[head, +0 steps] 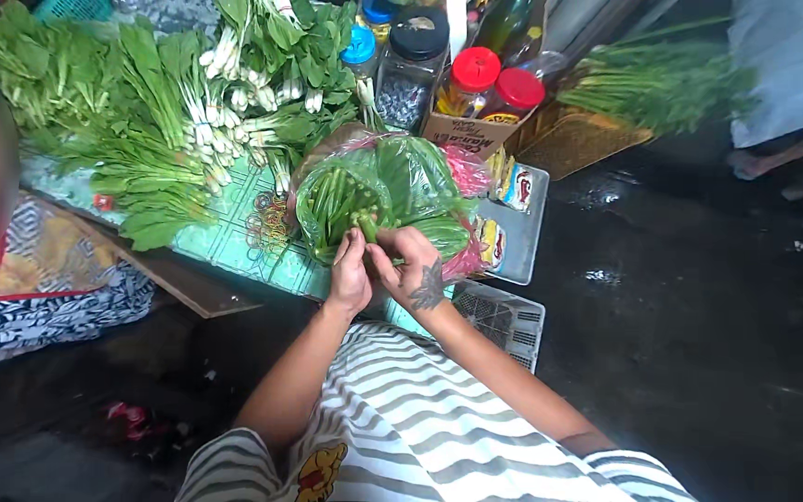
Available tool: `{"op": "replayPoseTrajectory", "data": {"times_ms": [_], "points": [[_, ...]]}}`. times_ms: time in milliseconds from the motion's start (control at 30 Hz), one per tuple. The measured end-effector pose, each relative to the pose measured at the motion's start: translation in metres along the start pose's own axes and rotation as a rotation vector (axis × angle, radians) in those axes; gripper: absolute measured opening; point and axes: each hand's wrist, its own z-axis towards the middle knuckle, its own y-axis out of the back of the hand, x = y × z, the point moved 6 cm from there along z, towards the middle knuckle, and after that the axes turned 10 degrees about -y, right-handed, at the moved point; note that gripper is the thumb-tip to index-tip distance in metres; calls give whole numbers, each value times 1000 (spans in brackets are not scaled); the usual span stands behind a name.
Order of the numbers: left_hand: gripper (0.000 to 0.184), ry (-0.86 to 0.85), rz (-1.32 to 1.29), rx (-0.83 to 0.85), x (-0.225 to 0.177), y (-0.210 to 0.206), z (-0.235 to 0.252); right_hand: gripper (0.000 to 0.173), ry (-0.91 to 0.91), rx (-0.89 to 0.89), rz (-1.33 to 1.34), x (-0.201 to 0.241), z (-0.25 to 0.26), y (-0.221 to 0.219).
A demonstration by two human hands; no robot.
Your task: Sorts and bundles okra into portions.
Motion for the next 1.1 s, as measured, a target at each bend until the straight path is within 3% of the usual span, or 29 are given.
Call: {"op": "replayPoseTrajectory", "data": {"times_ms": [333,467,567,633,700,767,833,900,933,1000,1100], "points": [[45,-170,268,158,-7,19,0,14,-24,41,-81,11,-8,-15],[38,-221,294,105,-17,49,3,20,-1,239,-66,18,-13,-38],[35,-165,246,143,-26,75,3,23,-172,353,134,17,-1,-49],[32,-108,219,231,-29,88,-1,41,-222,441,170,20,10,-61],[38,-67,283,314,-32,99,-5,59,-129,594,56,32,12,-85],[42,-37,366,371,-38,111,-11,58,-32,734,22,47,4,-111],[33,-33,394,347,-47,131,-15,60,-41,839,115,52,4,-129],[37,-44,458,250,-60,162,-16,64,-176,879,261,54,13,-153],[40,-42,493,174,-66,182,-18,57,-274,842,290,54,16,-170],[42,-42,525,33,-78,220,-21,34,-359,732,120,51,23,-215],[43,-101,562,-85,-99,268,-27,32,-267,634,-281,36,48,-295]]}}
